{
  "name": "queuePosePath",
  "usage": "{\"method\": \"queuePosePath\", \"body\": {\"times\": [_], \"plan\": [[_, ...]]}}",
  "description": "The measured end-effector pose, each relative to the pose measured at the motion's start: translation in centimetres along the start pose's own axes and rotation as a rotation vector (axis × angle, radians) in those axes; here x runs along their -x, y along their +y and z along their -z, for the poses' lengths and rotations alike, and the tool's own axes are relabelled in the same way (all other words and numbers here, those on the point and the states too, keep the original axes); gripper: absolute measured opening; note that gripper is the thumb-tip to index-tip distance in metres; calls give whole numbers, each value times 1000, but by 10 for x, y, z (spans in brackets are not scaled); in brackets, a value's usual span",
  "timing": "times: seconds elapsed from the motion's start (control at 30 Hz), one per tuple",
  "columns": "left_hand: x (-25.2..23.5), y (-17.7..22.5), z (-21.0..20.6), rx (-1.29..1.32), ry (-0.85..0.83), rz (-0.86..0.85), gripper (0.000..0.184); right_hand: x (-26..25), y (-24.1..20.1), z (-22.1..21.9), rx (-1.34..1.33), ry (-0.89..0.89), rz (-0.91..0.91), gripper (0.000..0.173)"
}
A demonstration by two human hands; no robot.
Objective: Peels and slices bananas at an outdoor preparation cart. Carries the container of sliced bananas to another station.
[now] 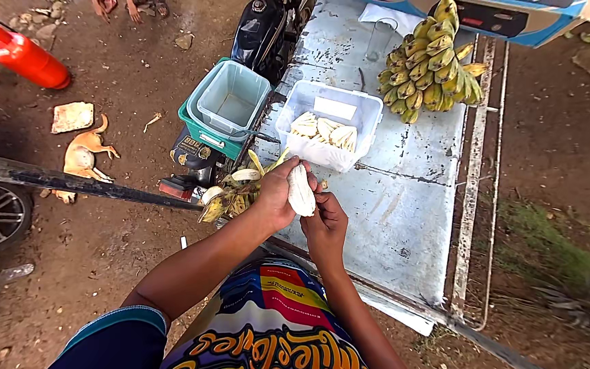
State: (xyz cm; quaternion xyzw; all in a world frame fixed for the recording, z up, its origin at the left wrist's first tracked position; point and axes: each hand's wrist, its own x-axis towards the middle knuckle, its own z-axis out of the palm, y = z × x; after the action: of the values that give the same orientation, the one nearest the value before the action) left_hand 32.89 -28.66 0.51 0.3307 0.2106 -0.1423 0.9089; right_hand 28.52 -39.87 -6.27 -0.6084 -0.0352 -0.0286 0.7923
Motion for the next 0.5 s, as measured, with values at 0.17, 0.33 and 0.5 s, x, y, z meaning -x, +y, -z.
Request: {"method": "queuePosePath", "body": {"times": [0.17,0.33,0.5], "plan": [[-9,-2,1,24,93,12,42,-3,3,1,-1,10,-88,9],[-21,8,-4,116,228,55,45,12,-15,7,-30,-89,30,13],[-26,16,-1,164,228,34,46,23,-24,9,-38,-130,80,14]]}}
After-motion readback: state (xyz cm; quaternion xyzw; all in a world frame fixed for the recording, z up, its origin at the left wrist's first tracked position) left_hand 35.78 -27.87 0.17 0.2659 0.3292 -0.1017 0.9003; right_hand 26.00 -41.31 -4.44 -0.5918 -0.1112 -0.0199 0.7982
